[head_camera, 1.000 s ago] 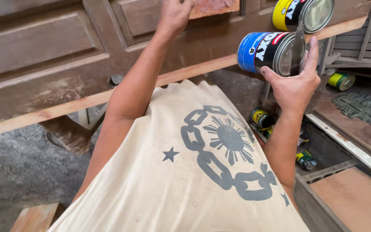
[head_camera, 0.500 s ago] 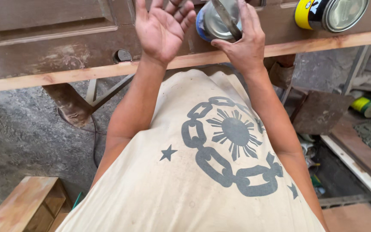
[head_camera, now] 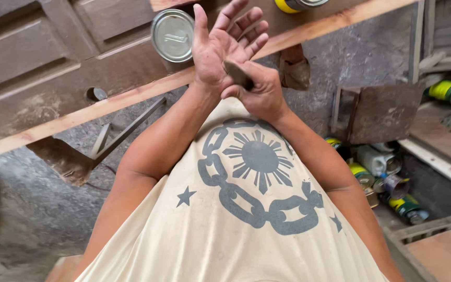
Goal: The person holds a wooden panel on a workbench and uses a knife to scoop pink wood filler from a can onto a sponge block, then spreads the filler over the panel surface. They open the can, mix the filler, and repeatedly scoop and apply it to the wood.
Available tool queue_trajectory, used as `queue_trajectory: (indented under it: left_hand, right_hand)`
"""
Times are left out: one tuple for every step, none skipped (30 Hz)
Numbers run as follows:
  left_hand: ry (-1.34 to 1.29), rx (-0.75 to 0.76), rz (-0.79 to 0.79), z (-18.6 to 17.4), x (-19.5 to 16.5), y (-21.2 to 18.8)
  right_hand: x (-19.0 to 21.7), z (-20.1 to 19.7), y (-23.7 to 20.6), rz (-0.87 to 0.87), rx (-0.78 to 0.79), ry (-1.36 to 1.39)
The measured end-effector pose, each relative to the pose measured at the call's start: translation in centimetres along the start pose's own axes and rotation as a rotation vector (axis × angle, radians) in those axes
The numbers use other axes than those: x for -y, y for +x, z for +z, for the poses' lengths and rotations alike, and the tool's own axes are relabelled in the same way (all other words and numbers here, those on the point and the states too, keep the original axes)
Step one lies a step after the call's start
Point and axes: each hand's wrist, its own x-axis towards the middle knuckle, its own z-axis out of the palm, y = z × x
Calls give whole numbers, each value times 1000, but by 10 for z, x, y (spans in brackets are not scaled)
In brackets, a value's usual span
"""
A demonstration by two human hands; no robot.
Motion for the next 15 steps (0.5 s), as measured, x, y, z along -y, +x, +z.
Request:
queue_trajectory:
  left_hand:
    - [0, -10, -15, 2, 8, 4]
    - [-5, -22, -33, 3, 16, 7]
    - [-8, -28, -49, 4, 23, 10]
    - [4, -24, -57, 4, 30, 14]
    - [15, -23, -60, 4, 36, 16]
    - [19, -29, -57, 2, 41, 18]
    - [7, -29, -74, 1, 45, 21]
    - [-4, -27, -94, -2, 47, 23]
    - [-18, -20, -115, -5, 48, 27]
    - [-14, -31, -123, -9, 48, 29]
    - [-4, -39, -121, -14, 46, 31]
    - [6, -50, -109, -18, 44, 33]
    - [29, -62, -78, -23, 42, 34]
    - [43, -89, -51, -27, 39, 34]
    - [55, -116, -27, -30, 39, 31]
  right_hand:
    - [-5, -5, -7, -22, -28, 65]
    - [-11, -10, -13, -41, -56, 127]
    - [-16, -14, -16, -67, -84, 187]
    - [-22, -18, -18, 38, -136, 251]
    - [-26, -19, -20, 144, -179, 319]
    - [-29, -22, -22, 256, -209, 389]
    - [-32, -26, -23, 311, -227, 445]
    - [-34, -28, -24, 363, -248, 500]
    - [-36, -32, -25, 413, -272, 549]
    - [-36, -33, -26, 335, -224, 345]
    - [-36, -34, -27, 248, -171, 145]
    - [-36, -33, -27, 155, -110, -51]
    - [-37, -28, -24, 165, -110, 49]
    - [-39, -23, -21, 194, -104, 153]
    - [-40, -17, -19, 226, -100, 254]
